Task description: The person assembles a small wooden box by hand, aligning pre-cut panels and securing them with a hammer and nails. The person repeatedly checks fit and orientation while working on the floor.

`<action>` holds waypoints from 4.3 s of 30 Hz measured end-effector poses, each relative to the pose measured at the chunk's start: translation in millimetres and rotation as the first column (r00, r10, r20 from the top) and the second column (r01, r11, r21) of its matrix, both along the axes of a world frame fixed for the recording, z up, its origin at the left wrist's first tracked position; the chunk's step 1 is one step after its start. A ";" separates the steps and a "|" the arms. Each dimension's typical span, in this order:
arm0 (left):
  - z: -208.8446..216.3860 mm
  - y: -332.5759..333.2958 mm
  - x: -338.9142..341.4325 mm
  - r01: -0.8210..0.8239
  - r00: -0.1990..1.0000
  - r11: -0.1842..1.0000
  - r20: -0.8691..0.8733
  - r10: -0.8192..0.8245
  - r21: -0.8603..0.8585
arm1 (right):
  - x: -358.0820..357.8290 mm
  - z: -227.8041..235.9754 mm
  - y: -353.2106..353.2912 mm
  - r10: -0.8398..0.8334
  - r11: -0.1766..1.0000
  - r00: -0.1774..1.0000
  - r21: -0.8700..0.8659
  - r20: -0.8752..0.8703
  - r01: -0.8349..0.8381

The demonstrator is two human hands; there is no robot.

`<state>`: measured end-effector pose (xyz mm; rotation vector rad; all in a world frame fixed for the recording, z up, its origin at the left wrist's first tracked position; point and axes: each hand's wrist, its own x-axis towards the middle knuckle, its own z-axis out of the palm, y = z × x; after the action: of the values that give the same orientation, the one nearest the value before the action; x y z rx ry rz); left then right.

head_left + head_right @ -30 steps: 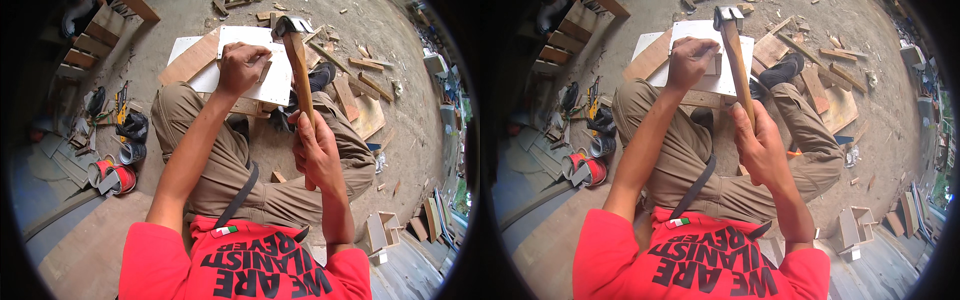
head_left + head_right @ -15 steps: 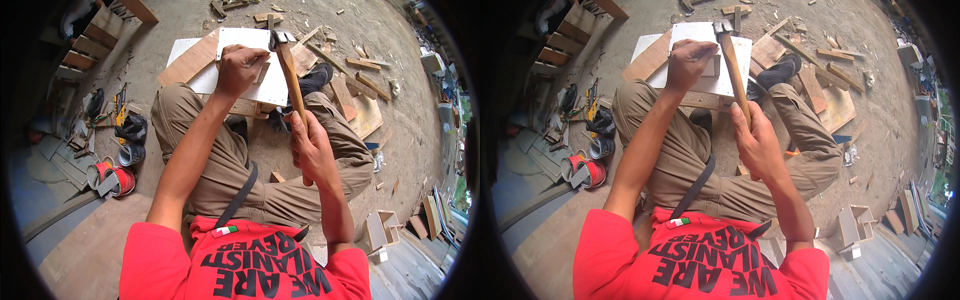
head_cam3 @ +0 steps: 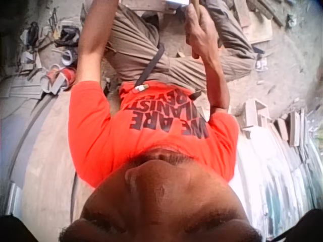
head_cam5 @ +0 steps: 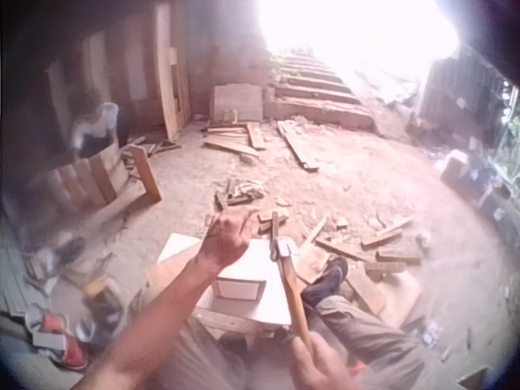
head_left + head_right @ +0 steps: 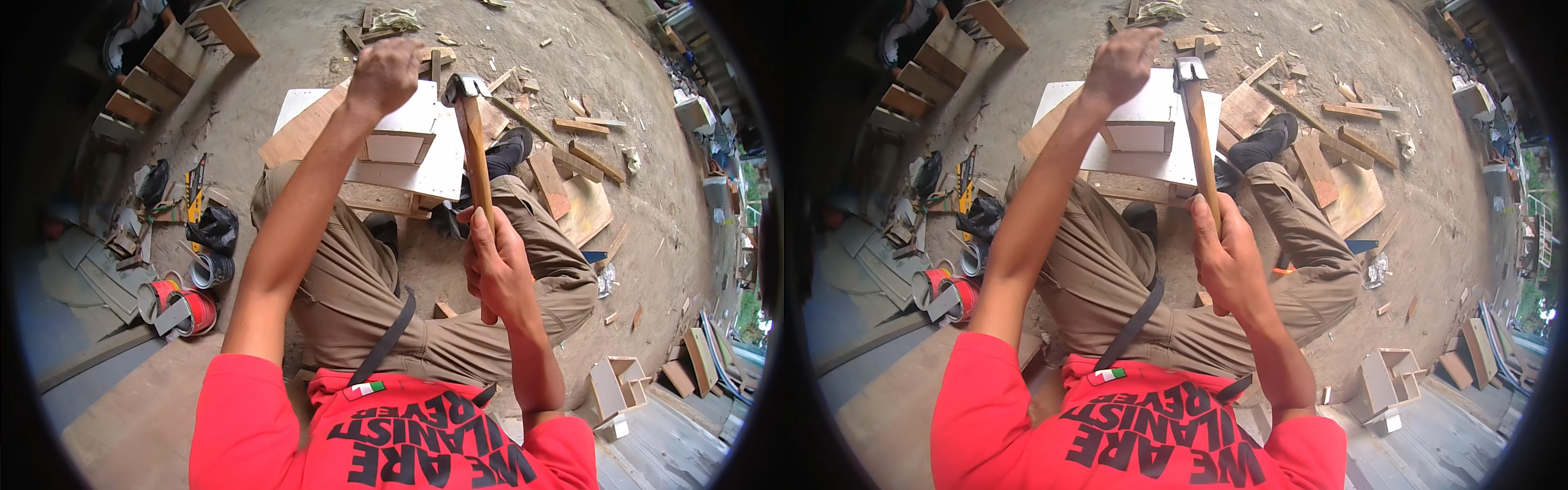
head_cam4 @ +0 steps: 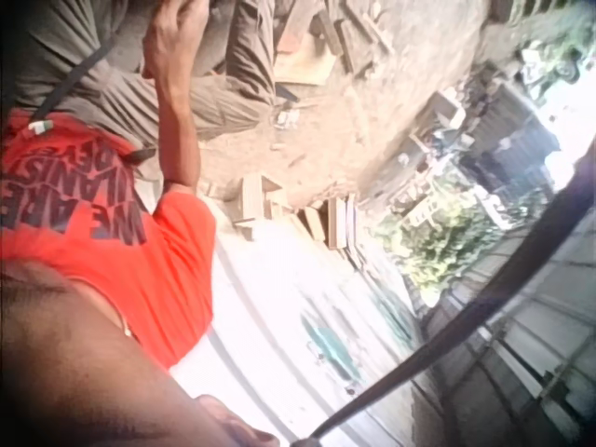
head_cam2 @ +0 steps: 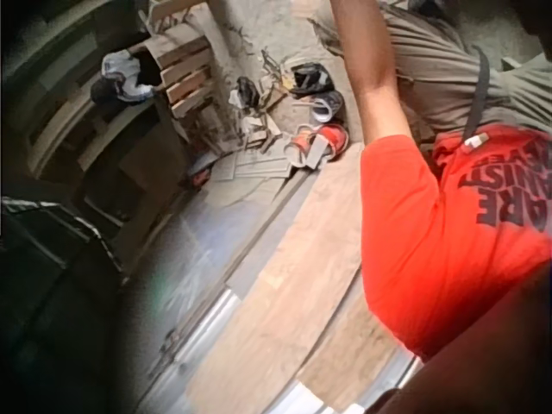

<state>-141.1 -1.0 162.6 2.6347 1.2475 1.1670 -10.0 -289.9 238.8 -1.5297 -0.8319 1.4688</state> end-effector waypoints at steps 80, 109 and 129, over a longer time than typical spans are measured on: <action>-14.1 -22.0 9.4 -0.322 0.934 0.826 -0.298 0.197 -0.463 | -13.2 -14.6 -26.3 -0.086 0.996 0.995 -0.017 -0.054 0.085; -16.0 -24.8 6.8 -0.305 0.943 0.831 -0.272 0.194 -0.466 | -21.2 -22.4 -26.7 -0.128 0.992 0.991 -0.012 -0.040 0.128; -16.8 38.3 34.7 -0.412 0.909 0.758 -0.289 0.301 -0.506 | -1.3 -23.0 24.1 -0.186 0.946 0.881 0.322 0.435 0.040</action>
<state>-106.4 37.3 145.8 2.1480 1.8502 0.4380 -11.3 -265.8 215.8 -1.6753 -1.1630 0.8428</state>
